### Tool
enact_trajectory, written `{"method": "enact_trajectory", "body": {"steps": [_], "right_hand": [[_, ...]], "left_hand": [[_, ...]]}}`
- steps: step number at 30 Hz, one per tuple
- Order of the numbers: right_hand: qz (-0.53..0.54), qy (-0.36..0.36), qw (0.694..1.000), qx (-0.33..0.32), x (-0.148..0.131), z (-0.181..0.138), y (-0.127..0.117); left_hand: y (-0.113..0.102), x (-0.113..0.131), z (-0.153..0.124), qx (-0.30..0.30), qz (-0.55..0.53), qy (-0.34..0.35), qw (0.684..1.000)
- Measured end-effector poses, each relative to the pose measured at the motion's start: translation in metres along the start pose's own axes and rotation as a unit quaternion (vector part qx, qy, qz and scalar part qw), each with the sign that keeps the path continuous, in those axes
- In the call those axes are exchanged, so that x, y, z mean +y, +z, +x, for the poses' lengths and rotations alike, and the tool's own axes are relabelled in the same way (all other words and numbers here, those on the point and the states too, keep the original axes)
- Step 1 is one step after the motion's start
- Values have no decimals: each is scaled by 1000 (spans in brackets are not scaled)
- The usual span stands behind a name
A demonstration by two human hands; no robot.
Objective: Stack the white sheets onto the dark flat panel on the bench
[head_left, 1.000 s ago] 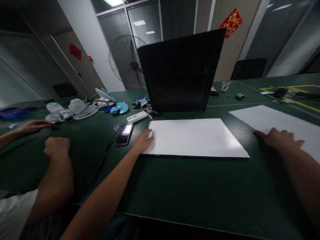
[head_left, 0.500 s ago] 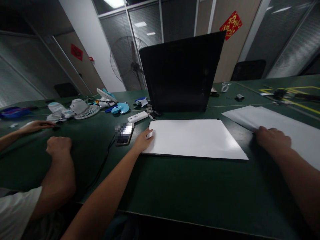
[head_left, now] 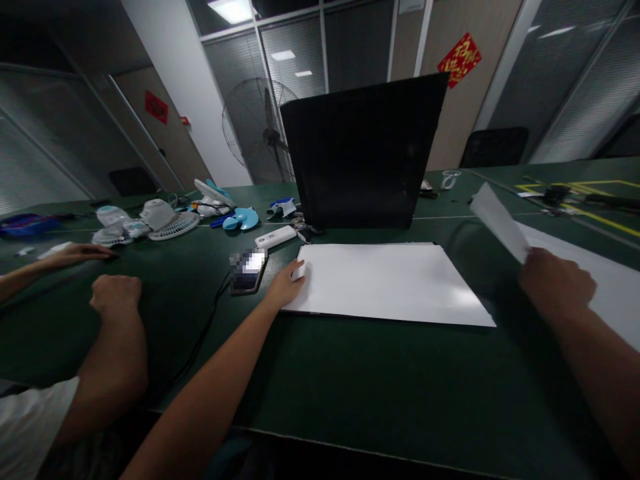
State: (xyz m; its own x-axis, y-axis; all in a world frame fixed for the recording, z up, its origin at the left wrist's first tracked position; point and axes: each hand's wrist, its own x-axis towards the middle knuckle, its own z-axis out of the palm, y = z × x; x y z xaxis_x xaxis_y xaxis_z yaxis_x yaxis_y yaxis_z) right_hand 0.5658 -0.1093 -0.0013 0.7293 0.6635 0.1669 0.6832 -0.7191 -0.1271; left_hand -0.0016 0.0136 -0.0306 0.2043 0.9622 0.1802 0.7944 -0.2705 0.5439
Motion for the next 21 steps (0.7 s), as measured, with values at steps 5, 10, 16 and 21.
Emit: {"method": "enact_trajectory", "body": {"steps": [5, 10, 16, 21], "right_hand": [[4, -71, 993, 91, -39, -40, -20], [-18, -309, 943, 122, -68, -77, -22], [42, -585, 809, -22, -83, -81, 4], [125, -621, 771, -70, -92, -92, 11]], "left_hand": [[2, -2, 2, 7, 14, 10, 1000], [3, -2, 2, -21, 40, 29, 999], [4, 0, 0, -27, 44, 45, 998], [3, 4, -1, 10, -14, 11, 1000]]}}
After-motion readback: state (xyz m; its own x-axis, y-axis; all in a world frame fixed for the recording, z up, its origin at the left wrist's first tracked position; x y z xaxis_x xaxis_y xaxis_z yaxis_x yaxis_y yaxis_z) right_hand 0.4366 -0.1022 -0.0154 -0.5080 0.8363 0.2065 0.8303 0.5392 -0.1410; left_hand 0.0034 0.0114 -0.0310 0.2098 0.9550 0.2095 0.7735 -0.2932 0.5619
